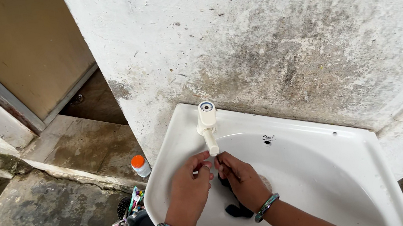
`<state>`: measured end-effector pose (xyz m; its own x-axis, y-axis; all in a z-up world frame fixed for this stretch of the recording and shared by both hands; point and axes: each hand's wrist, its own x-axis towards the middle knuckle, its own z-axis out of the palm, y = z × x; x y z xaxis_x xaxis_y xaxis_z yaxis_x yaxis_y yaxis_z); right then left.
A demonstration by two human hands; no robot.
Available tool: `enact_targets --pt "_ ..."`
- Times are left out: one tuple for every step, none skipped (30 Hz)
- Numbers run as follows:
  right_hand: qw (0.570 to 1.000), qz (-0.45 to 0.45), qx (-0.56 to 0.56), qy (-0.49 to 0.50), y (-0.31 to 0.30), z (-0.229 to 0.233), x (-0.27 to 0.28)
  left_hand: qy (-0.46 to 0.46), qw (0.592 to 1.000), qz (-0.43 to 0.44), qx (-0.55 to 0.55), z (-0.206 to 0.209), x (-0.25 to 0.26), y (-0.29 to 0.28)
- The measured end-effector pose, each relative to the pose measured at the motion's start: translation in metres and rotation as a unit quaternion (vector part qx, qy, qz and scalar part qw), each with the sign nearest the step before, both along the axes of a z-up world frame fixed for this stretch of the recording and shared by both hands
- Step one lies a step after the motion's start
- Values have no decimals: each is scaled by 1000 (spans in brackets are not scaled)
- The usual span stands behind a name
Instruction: The person clears a faucet using a wire and then wipes the sink and tap with a cloth.
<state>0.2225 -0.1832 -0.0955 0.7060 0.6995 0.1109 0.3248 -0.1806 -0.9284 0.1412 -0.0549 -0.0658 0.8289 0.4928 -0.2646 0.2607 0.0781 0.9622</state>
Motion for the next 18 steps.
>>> enact_targets --pt "1000 9 2 -7 2 7 -3 2 1000 -1 0 1 -3 0" --pt "1000 16 4 -19 5 17 -2 18 1000 1 19 3 -1 1" --pt "1000 14 4 -21 10 25 -6 34 999 2 39 6 2 1" --pt "974 -66 -11 217 16 28 -17 33 999 0 38 9 4 1" --pt "885 -147 -22 442 19 29 -24 54 998 8 21 11 6 1" --pt "883 -148 -24 444 20 28 -25 80 997 17 3 12 3 0" --pt "952 -96 -32 289 20 23 -22 83 996 17 1 11 -1 -1" --pt "991 -50 -33 122 15 17 -16 59 997 14 57 11 0 0" --pt "991 -56 -34 121 2 12 -8 34 993 12 113 10 2 0" --pt "995 -32 -73 -60 -10 8 -2 36 993 13 113 9 1 1" --pt "965 -6 -110 -239 -17 5 0 28 992 12 124 8 0 3" --pt "965 -9 -114 -237 -24 1 -1 19 991 6 132 6 1 1" --pt "973 -2 -151 -172 -33 -1 -6 19 991 1 129 4 -2 -3" --pt "977 10 -181 -113 -33 1 -2 25 992 5 126 4 -3 -2" --pt "977 11 -179 -119 -29 5 5 32 992 10 123 4 -1 0" --pt "985 8 -139 -105 -28 7 5 34 992 10 123 4 -3 0" --pt "991 4 -99 -91 -28 7 3 41 993 10 108 4 -4 1" --pt "991 4 -99 -91 -26 8 1 44 995 10 92 4 -2 0"
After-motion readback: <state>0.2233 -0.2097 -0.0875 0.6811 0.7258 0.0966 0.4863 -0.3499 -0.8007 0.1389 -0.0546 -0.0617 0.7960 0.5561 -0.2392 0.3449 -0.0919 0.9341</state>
